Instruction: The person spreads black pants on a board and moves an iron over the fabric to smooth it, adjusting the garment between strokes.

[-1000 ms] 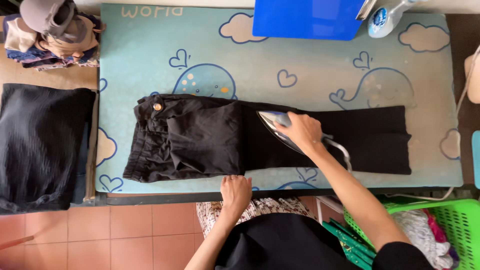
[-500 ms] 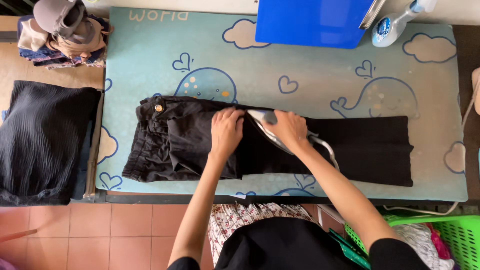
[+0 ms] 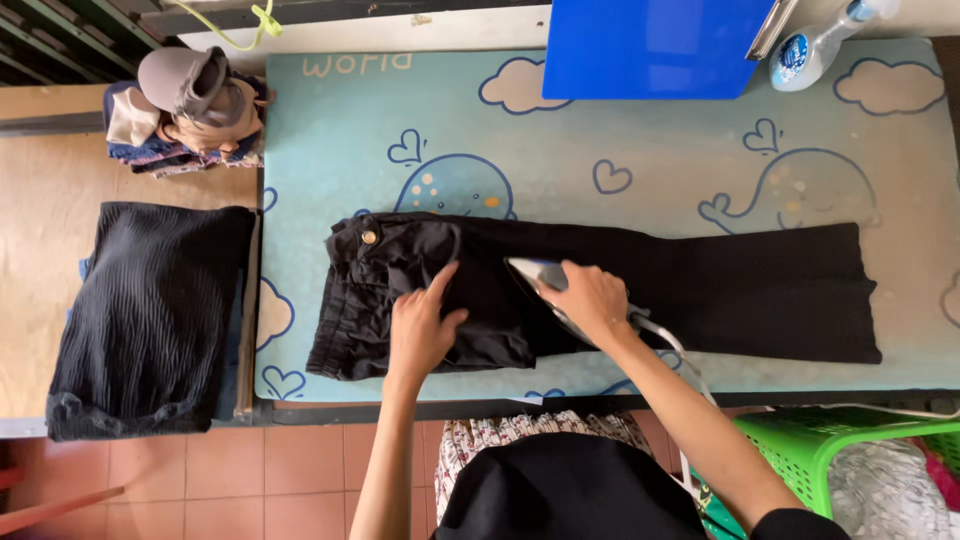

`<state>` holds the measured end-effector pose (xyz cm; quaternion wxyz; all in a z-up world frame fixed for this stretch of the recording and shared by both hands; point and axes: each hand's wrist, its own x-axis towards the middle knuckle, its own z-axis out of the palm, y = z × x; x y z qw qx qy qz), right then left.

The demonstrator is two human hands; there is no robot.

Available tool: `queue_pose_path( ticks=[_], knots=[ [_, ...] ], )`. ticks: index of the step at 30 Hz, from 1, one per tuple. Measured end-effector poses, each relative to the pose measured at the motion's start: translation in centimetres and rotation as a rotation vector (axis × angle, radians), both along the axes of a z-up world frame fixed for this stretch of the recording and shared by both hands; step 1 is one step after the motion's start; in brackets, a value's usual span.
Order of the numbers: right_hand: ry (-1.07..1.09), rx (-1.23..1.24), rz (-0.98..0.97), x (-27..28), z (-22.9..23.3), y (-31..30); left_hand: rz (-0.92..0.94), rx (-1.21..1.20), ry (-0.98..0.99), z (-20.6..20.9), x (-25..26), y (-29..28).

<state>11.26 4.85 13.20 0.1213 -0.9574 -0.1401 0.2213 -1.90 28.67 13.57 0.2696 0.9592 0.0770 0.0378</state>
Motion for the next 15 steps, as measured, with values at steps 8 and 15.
queue_pose_path(
  ticks=[8,15],
  knots=[
    [-0.059,-0.036,-0.039,3.0,-0.7,4.5,0.085,0.040,0.616,-7.7,-8.8,1.6],
    [-0.079,-0.108,-0.042,1.6,-0.7,5.4,0.154,0.421,-0.216,-2.2,0.9,-0.2]
  ],
)
